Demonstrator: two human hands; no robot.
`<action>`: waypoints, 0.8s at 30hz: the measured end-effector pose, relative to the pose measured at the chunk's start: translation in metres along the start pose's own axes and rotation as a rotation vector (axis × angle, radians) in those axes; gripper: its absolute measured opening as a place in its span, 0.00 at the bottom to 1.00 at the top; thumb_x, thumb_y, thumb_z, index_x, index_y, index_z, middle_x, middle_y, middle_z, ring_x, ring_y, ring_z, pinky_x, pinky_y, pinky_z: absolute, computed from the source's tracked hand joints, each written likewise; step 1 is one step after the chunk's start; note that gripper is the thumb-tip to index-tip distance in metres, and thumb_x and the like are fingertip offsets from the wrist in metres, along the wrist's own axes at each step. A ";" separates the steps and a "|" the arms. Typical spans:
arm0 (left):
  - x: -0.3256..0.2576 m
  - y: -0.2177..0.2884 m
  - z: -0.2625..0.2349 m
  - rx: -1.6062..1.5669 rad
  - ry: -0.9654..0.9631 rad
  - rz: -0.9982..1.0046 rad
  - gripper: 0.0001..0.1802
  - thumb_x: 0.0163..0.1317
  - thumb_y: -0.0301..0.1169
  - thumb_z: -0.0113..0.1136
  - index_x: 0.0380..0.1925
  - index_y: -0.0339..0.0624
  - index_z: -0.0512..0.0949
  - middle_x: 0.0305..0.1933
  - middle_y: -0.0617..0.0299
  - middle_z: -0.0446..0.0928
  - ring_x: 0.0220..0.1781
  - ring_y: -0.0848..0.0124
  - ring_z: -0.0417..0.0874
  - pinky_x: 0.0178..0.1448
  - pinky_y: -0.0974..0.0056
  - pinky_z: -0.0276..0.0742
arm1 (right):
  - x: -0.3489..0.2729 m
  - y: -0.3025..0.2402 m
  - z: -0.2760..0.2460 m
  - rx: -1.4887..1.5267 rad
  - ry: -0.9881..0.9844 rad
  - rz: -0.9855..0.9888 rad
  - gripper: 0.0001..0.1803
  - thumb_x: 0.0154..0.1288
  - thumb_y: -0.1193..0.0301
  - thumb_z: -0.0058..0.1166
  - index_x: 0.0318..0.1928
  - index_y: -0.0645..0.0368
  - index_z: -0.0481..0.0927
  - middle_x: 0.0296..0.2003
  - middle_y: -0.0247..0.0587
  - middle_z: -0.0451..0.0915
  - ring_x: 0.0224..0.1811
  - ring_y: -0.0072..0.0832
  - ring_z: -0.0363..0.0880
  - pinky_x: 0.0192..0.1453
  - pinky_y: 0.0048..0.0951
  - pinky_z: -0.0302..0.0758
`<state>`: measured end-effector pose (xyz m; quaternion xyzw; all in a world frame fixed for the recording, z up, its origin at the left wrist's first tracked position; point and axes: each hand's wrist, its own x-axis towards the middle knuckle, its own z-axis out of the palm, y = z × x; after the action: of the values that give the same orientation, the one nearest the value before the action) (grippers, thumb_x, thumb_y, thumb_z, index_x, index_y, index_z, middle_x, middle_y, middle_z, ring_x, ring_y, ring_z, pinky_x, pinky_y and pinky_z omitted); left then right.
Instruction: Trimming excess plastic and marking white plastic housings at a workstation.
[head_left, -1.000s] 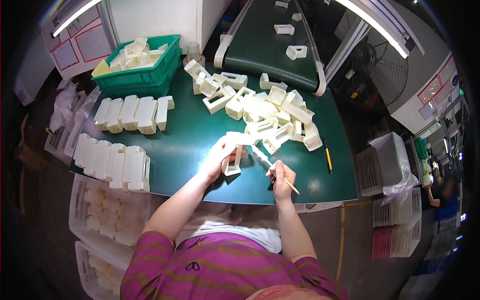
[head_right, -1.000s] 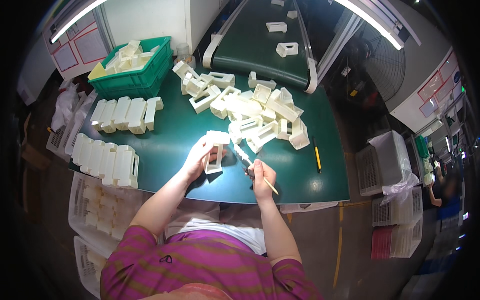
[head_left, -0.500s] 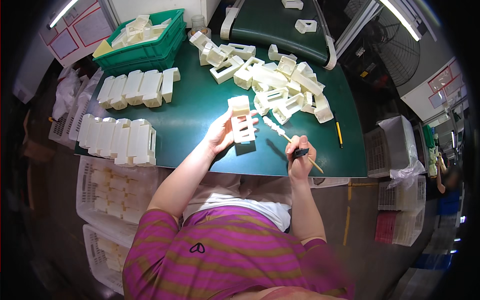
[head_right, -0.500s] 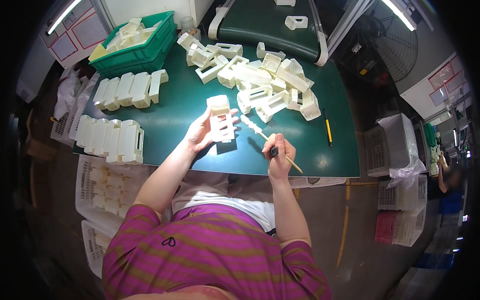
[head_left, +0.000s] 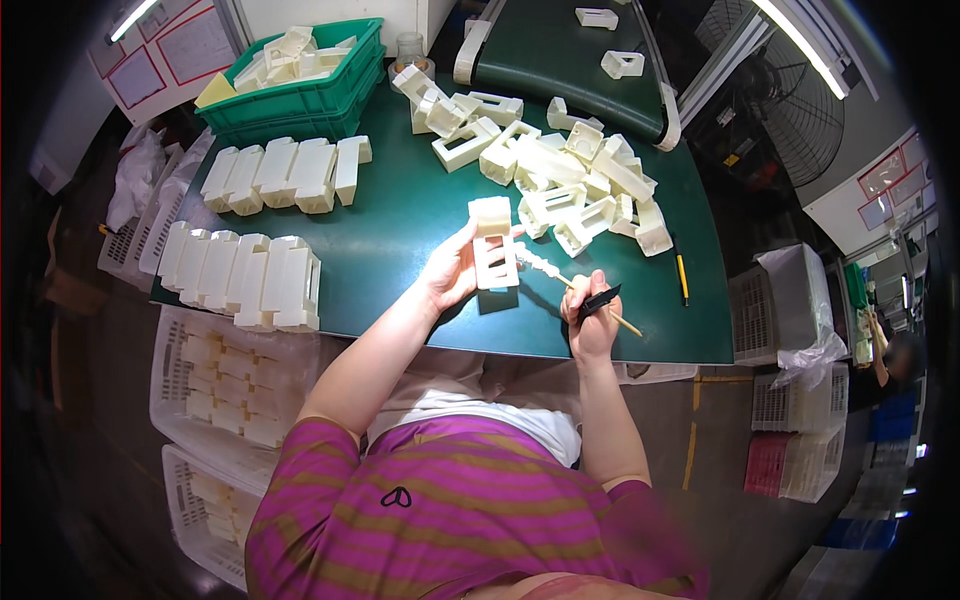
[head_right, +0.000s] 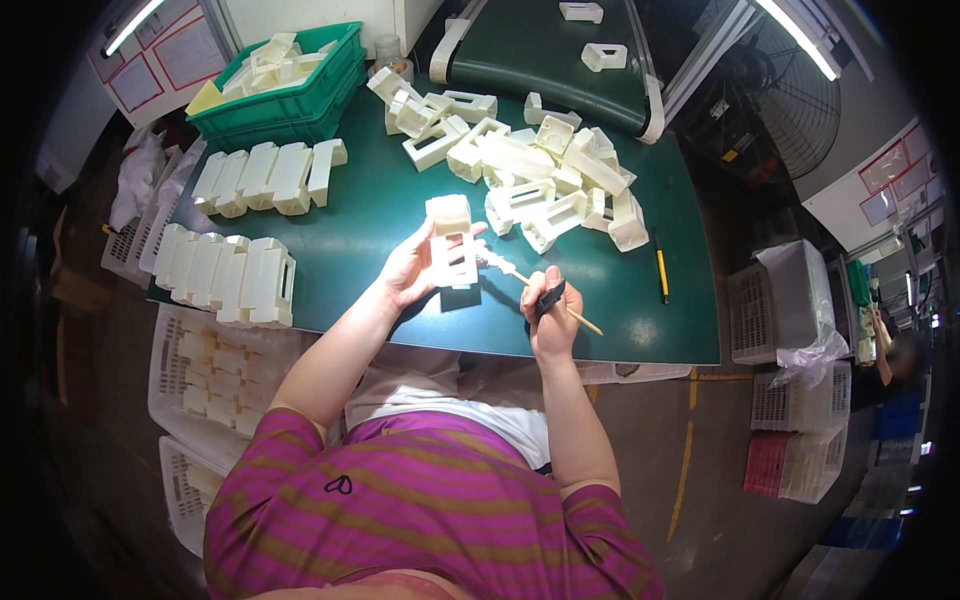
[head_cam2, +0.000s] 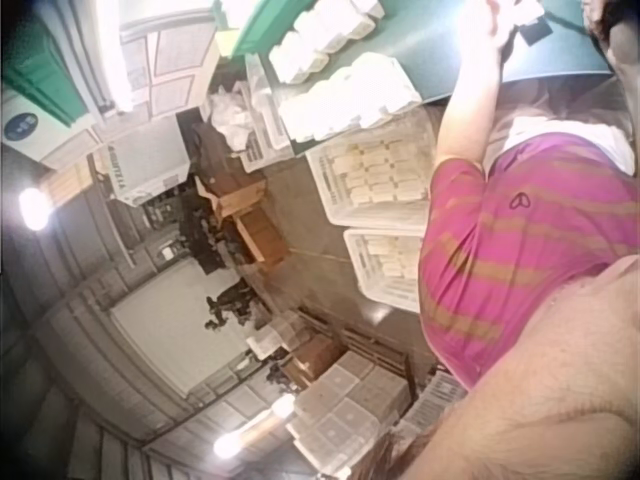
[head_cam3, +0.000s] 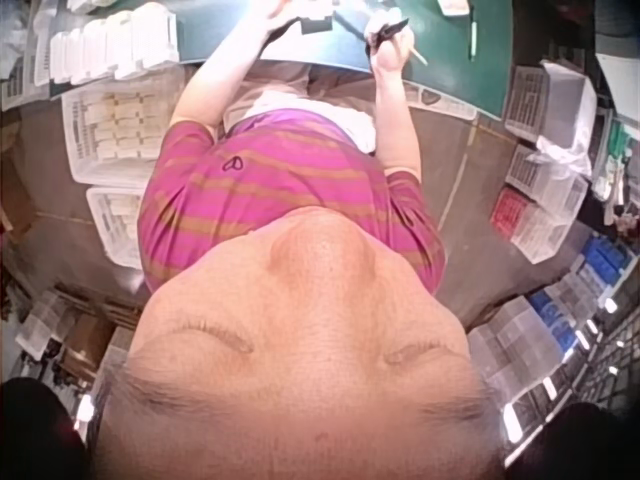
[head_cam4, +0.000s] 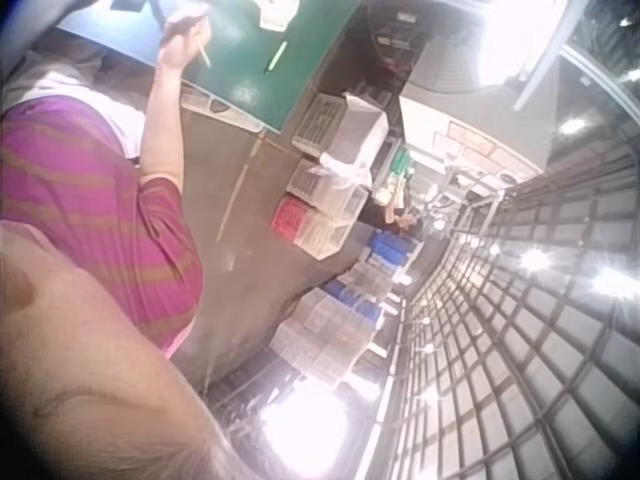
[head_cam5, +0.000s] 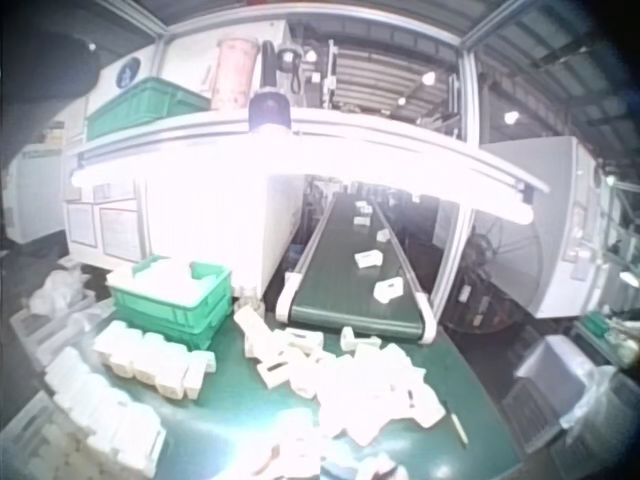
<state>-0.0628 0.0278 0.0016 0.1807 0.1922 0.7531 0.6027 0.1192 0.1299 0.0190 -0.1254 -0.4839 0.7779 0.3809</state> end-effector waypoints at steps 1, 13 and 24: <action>0.000 0.000 0.002 -0.023 0.022 0.031 0.31 0.65 0.47 0.42 0.61 0.36 0.55 0.61 0.46 0.62 0.57 0.54 0.71 0.58 0.49 0.69 | 0.000 0.000 0.001 -0.017 -0.019 0.000 0.26 0.70 0.59 0.37 0.16 0.61 0.65 0.13 0.34 0.63 0.13 0.18 0.57 0.17 0.18 0.52; 0.002 0.001 -0.007 0.007 0.119 0.100 0.29 0.55 0.40 0.49 0.56 0.36 0.64 0.31 0.60 0.74 0.34 0.69 0.76 0.39 0.66 0.75 | 0.008 -0.002 0.029 -0.029 -0.044 -0.106 0.26 0.70 0.58 0.36 0.17 0.60 0.67 0.15 0.34 0.65 0.14 0.17 0.58 0.18 0.18 0.52; 0.008 0.000 -0.015 0.256 0.313 0.084 0.22 0.59 0.38 0.51 0.51 0.40 0.68 0.37 0.61 0.73 0.33 0.74 0.75 0.35 0.69 0.72 | 0.002 0.001 0.007 0.094 0.013 -0.119 0.23 0.71 0.61 0.34 0.18 0.57 0.63 0.14 0.32 0.59 0.13 0.18 0.54 0.17 0.20 0.51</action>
<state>-0.0721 0.0350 -0.0111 0.1447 0.3700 0.7659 0.5056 0.1131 0.1265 0.0217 -0.0832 -0.4508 0.7750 0.4350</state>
